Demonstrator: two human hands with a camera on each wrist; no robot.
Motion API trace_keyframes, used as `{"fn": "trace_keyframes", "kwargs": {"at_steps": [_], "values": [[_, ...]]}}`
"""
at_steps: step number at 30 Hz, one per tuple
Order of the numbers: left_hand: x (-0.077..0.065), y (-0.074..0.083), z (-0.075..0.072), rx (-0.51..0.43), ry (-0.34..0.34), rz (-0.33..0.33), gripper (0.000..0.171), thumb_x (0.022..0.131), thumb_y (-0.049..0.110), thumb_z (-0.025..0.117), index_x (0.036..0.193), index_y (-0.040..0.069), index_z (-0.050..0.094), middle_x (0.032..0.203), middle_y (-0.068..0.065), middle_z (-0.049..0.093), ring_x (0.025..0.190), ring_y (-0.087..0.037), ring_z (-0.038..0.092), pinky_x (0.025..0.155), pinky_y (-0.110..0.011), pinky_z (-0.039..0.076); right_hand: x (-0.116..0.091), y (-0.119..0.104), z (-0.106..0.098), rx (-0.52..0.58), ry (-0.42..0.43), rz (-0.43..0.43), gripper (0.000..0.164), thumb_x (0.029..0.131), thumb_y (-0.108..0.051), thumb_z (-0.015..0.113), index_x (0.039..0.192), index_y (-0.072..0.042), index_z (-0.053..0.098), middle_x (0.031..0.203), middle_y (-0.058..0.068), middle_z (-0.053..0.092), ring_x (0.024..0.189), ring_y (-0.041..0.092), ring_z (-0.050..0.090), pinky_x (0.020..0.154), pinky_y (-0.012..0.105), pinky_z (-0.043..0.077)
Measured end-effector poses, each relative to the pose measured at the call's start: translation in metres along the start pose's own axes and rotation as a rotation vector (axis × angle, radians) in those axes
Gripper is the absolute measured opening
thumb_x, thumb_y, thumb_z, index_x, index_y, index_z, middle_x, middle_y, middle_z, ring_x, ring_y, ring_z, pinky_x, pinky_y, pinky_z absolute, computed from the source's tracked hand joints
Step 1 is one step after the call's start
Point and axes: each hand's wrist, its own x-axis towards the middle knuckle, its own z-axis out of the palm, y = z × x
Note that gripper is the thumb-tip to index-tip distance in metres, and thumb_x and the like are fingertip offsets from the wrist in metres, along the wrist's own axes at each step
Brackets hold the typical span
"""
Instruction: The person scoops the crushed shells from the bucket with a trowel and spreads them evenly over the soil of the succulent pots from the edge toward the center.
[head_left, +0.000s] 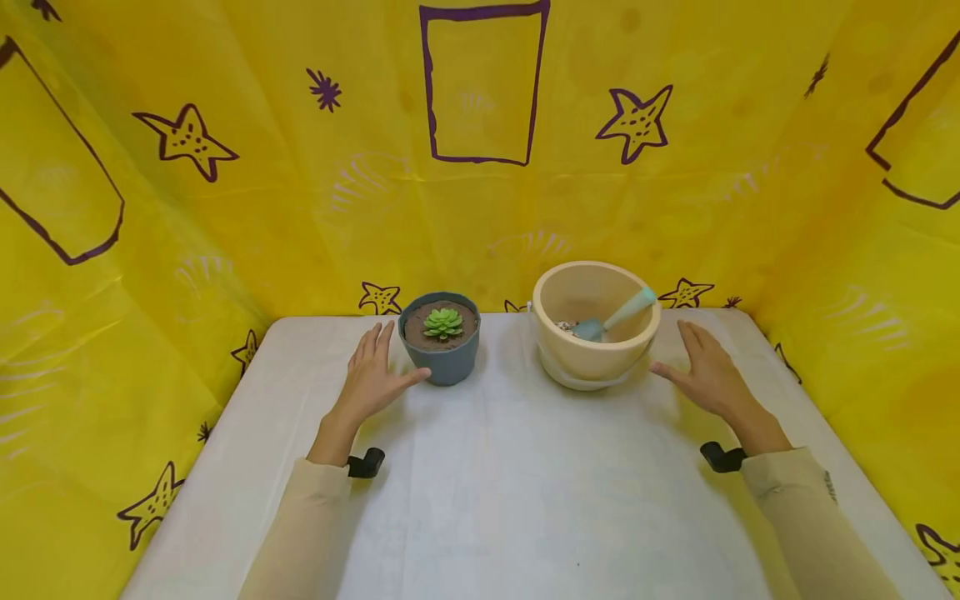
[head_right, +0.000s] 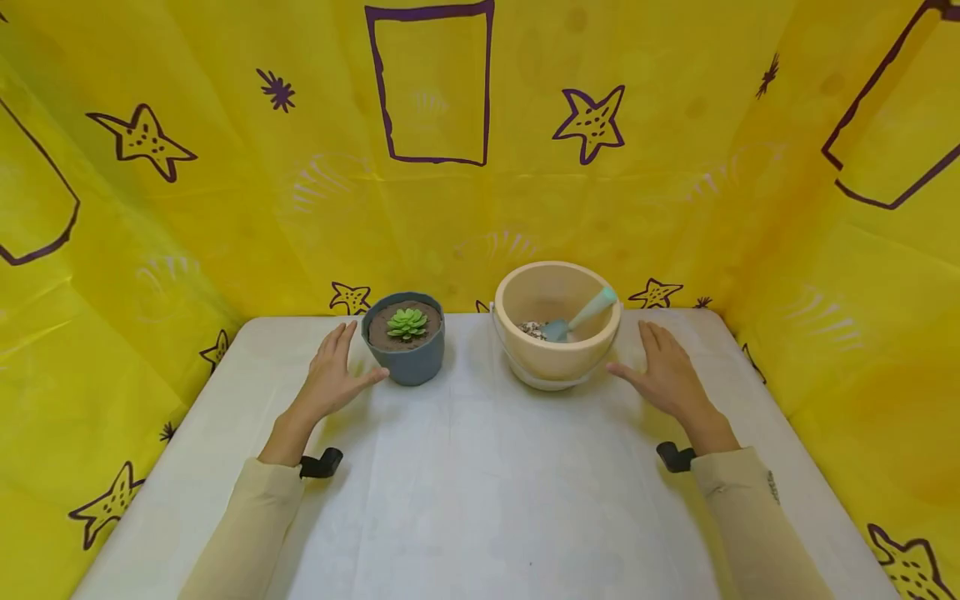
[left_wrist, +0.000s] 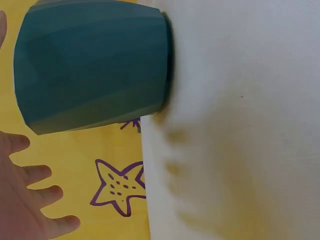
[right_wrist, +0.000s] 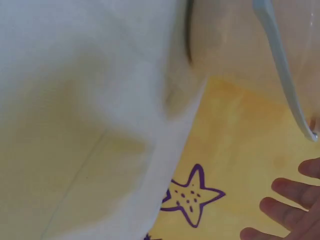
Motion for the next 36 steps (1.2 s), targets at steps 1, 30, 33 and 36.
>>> {"fn": "trace_keyframes", "kwargs": {"at_steps": [1,30,33,36], "values": [[0.0,0.0,-0.001,-0.001,0.0,0.0,0.112,0.078,0.067,0.067,0.158,0.013,0.011,0.163,-0.02,0.009,0.149,-0.043,0.008,0.115,-0.067,0.012,0.0,0.0,-0.001,0.006,0.001,0.001,0.099,0.092,-0.055,0.058,0.153,0.007,0.012,0.153,0.037,0.019,0.138,0.057,0.019,0.108,0.072,0.02],[0.019,0.033,-0.016,-0.064,0.001,0.094,0.11,0.078,0.067,0.067,0.158,0.014,0.012,0.164,-0.016,0.005,0.151,-0.039,0.004,0.118,-0.064,0.009,0.015,-0.014,-0.027,0.092,0.004,0.009,0.09,0.096,-0.051,0.053,0.155,0.003,0.01,0.155,0.037,0.016,0.139,0.059,0.016,0.105,0.076,0.018],[0.021,0.037,-0.017,-0.08,-0.002,0.108,0.11,0.078,0.069,0.065,0.158,0.015,0.011,0.164,-0.016,0.004,0.152,-0.039,0.003,0.117,-0.065,0.009,0.018,-0.015,-0.029,0.098,-0.001,0.01,0.09,0.096,-0.051,0.053,0.155,0.002,0.01,0.155,0.036,0.015,0.14,0.058,0.015,0.106,0.076,0.017],[0.023,0.042,-0.017,-0.093,-0.001,0.12,0.111,0.078,0.071,0.065,0.158,0.015,0.012,0.164,-0.015,0.004,0.151,-0.039,0.003,0.117,-0.066,0.009,0.021,-0.018,-0.032,0.097,-0.005,0.007,0.09,0.097,-0.051,0.052,0.155,0.002,0.01,0.156,0.035,0.014,0.14,0.058,0.015,0.106,0.075,0.017]]}}
